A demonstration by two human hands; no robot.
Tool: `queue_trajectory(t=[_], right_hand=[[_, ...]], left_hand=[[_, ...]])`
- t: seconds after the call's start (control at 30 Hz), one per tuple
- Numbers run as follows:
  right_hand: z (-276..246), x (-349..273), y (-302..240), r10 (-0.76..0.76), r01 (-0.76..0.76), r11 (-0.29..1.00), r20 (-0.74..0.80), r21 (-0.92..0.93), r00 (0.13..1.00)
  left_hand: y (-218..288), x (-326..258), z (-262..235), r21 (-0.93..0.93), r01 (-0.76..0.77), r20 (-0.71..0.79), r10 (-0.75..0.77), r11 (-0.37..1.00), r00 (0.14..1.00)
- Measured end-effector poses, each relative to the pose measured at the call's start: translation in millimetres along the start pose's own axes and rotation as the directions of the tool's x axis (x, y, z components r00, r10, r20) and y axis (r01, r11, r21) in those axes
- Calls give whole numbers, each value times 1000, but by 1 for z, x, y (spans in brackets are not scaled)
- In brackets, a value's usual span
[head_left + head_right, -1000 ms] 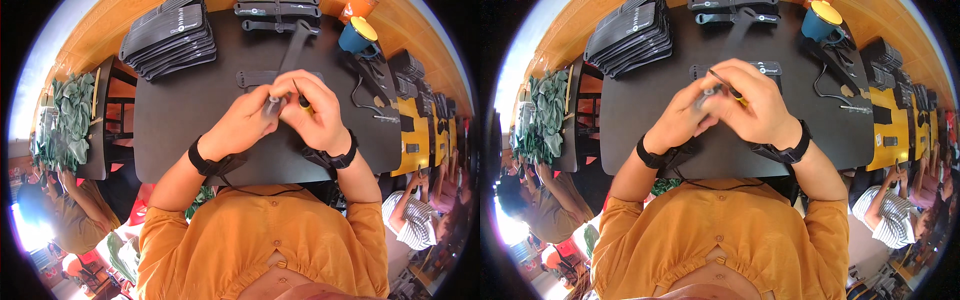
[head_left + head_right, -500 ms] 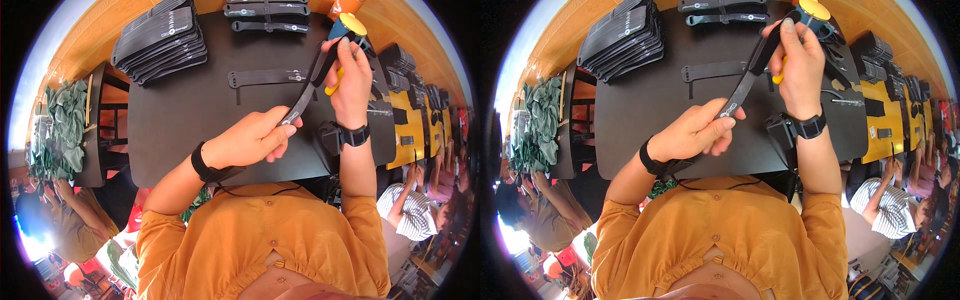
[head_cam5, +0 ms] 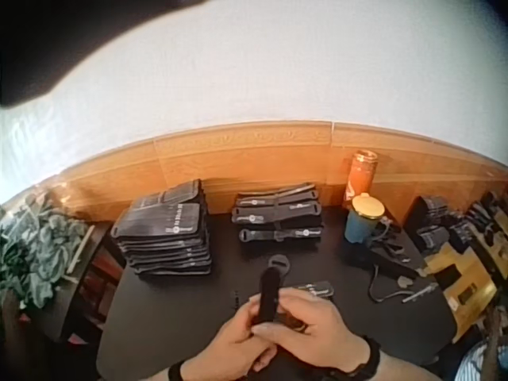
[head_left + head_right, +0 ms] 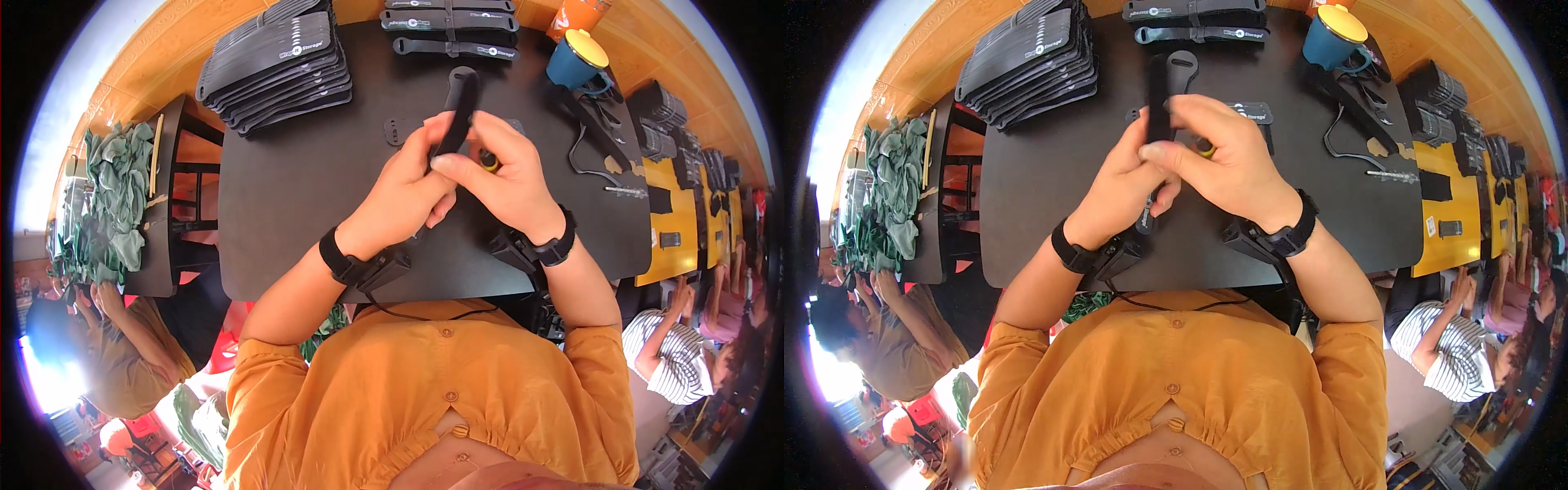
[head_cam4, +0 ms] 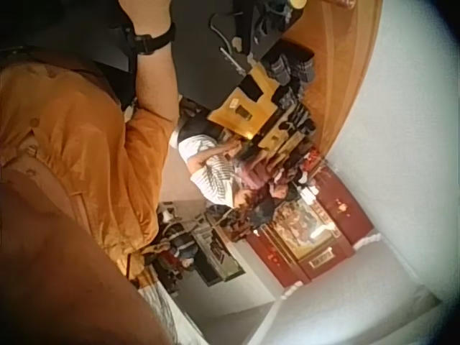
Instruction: Assembling and inspecting small black straps using a precision tool at a workstation.
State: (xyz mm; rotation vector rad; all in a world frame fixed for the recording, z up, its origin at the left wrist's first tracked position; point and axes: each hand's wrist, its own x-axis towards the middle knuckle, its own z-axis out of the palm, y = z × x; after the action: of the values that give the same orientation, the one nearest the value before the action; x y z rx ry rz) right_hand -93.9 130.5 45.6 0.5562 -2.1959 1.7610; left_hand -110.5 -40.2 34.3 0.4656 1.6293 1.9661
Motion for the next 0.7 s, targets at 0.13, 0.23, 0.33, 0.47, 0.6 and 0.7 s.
queue_trajectory(t=[0.13, 0.23, 0.33, 0.47, 0.6, 0.7], right_hand=[[-1, 2, 1, 122, -126, 992, -113, -29, 986], [-10, 9, -3, 330, -268, 937, -312, 224, 891], [-46, 20, 10, 353, -121, 885, -481, 449, 802], [-71, 25, 9, 320, 0, 875, -579, 484, 750], [-108, 27, 7, 245, 104, 906, -706, 411, 664], [-149, 17, -7, 184, 168, 922, -775, 350, 604]], left_hand=[[5, -4, 3, -100, 95, 83, -87, 990, 993], [5, -3, 4, -101, 127, 143, -112, 987, 983], [2, -3, 2, -70, 165, 213, -147, 984, 966], [5, -2, 7, 37, 149, 203, -153, 988, 967], [2, -7, 1, 133, 141, 158, -162, 981, 974], [4, -6, -5, 314, 192, 164, -253, 930, 954]])
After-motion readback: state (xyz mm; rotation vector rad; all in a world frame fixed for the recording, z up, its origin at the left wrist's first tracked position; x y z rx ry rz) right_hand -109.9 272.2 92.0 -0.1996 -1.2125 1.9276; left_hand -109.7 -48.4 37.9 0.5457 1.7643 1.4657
